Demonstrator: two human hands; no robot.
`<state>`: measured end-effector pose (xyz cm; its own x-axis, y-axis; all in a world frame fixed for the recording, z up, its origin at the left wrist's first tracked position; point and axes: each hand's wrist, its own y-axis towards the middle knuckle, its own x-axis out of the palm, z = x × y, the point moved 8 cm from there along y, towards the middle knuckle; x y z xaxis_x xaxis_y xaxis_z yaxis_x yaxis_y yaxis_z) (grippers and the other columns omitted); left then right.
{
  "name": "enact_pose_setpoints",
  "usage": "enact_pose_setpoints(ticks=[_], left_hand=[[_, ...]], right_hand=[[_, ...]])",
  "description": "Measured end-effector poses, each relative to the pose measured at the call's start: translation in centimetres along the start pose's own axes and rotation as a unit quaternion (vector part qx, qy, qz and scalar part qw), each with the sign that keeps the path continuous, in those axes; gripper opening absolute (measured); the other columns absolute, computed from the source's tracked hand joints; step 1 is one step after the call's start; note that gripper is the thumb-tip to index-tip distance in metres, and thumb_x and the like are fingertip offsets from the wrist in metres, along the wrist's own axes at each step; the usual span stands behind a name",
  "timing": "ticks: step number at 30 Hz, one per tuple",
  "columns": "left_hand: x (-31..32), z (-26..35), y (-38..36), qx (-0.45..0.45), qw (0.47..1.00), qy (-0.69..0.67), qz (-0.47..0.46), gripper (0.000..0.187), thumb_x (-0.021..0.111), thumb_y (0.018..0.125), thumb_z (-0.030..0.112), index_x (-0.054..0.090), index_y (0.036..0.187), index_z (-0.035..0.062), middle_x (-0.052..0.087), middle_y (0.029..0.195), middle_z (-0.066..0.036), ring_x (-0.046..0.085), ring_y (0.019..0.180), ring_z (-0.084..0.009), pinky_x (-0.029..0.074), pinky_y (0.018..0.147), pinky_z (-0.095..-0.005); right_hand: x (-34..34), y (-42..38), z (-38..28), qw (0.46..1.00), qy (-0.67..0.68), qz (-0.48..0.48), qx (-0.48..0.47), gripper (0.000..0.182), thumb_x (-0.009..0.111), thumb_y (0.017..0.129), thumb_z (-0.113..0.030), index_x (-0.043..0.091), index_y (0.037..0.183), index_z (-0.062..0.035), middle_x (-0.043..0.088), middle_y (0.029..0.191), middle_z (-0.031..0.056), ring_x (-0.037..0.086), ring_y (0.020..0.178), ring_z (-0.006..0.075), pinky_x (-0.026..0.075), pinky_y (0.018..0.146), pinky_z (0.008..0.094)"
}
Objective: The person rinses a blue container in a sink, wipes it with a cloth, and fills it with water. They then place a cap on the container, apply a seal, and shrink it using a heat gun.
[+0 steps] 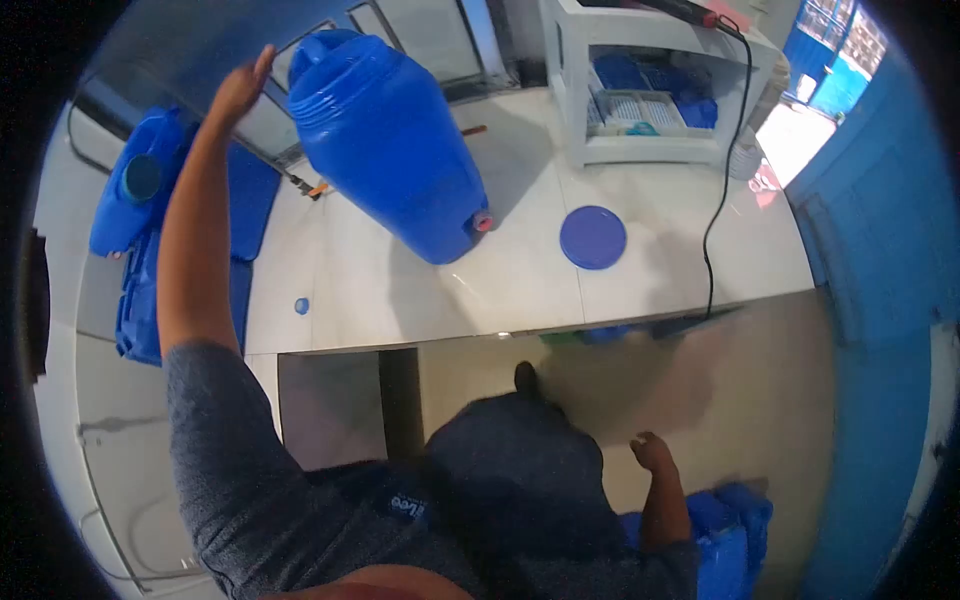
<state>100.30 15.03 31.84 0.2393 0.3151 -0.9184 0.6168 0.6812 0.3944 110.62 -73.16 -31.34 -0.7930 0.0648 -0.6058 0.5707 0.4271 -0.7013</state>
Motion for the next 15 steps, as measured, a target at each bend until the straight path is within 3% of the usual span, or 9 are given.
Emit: enact_pose_setpoints(ticks=[2,3,5,9,10,12,14,15], left_hand=[[2.2,0.9,5.8,0.012,0.996,-0.033,-0.082,0.098,0.029,0.092,0.081,0.063,0.128,-0.0027,0.061,0.128,-0.031,0.056,0.125,-0.04,0.038,0.106,-0.0479],[3.3,1.2,8.0,0.021,0.995,-0.041,-0.089,0.098,0.029,0.092,0.081,0.063,0.128,-0.0027,0.061,0.128,-0.031,0.056,0.125,-0.04,0.038,0.106,-0.0479],[6.6,-0.3,11.1,-0.118,0.967,-0.121,-0.19,0.097,0.029,0.091,0.081,0.058,0.136,0.0,0.05,0.143,-0.029,0.045,0.137,-0.0376,0.035,0.108,-0.0517],[8.9,3.8,11.3,-0.043,0.943,-0.21,-0.256,0.094,0.029,0.093,0.079,0.053,0.141,0.0019,0.049,0.144,-0.028,0.044,0.136,-0.0368,0.036,0.107,-0.0546],[7.6,5.1,9.6,-0.056,0.947,-0.192,-0.251,0.084,0.032,0.096,0.073,0.062,0.126,0.0009,0.061,0.123,-0.023,0.055,0.118,-0.0341,0.042,0.102,-0.046],[6.8,6.1,10.1,-0.07,0.949,-0.176,-0.251,0.077,0.035,0.099,0.067,0.07,0.111,0.0,0.072,0.102,-0.019,0.067,0.101,-0.0314,0.049,0.097,-0.0373],[8.4,2.7,11.4,-0.062,0.945,-0.028,-0.319,0.07,0.04,0.1,0.063,0.066,0.123,0.0027,0.071,0.106,-0.016,0.064,0.102,-0.0253,0.048,0.099,-0.0342],[9.6,0.5,12.1,-0.058,0.938,0.022,-0.342,0.068,0.042,0.1,0.062,0.065,0.126,0.0037,0.07,0.108,-0.016,0.063,0.102,-0.0233,0.047,0.099,-0.0331]], right_hand=[[-1.5,-1.5,-4.8,0.999,-0.016,-0.029,-0.011,0.051,0.064,0.091,-0.04,0.062,0.126,-0.0031,0.067,0.119,0.025,0.063,0.113,0.0388,0.048,0.099,0.0428],[-2.4,-1.7,-6.6,0.999,-0.015,-0.041,-0.022,0.05,0.064,0.092,-0.039,0.062,0.127,-0.0035,0.067,0.117,0.025,0.063,0.113,0.039,0.048,0.099,0.0433],[-4.9,-2.3,-9.5,0.998,-0.03,-0.04,-0.024,0.049,0.062,0.093,-0.04,0.063,0.127,-0.004,0.068,0.116,0.025,0.063,0.113,0.0387,0.048,0.099,0.0433],[-11.6,-4.3,-16.2,0.999,-0.023,0.016,-0.039,0.046,0.064,0.092,-0.034,0.063,0.126,-0.0032,0.07,0.105,0.0245,0.068,0.102,0.0377,0.051,0.091,0.0433],[-13.1,-4.6,-17.6,0.998,-0.013,0.036,-0.046,0.044,0.065,0.092,-0.03,0.062,0.125,-0.0021,0.07,0.103,0.0245,0.068,0.098,0.0377,0.052,0.088,0.0435],[-16.5,-6.0,-21.4,0.997,0.017,0.044,-0.06,0.042,0.065,0.092,-0.028,0.062,0.125,-0.0022,0.07,0.097,0.0226,0.068,0.093,0.0368,0.053,0.084,0.0429],[-19.1,-5.4,-24.3,0.994,0.041,0.047,-0.084,0.041,0.066,0.092,-0.026,0.062,0.125,-0.0023,0.071,0.091,0.0207,0.068,0.088,0.0359,0.053,0.08,0.0422],[-20.2,-4.9,-26.0,0.987,0.046,0.061,-0.144,0.04,0.067,0.091,-0.024,0.062,0.124,-0.0024,0.069,0.086,0.0189,0.067,0.083,0.0353,0.053,0.077,0.0415]])
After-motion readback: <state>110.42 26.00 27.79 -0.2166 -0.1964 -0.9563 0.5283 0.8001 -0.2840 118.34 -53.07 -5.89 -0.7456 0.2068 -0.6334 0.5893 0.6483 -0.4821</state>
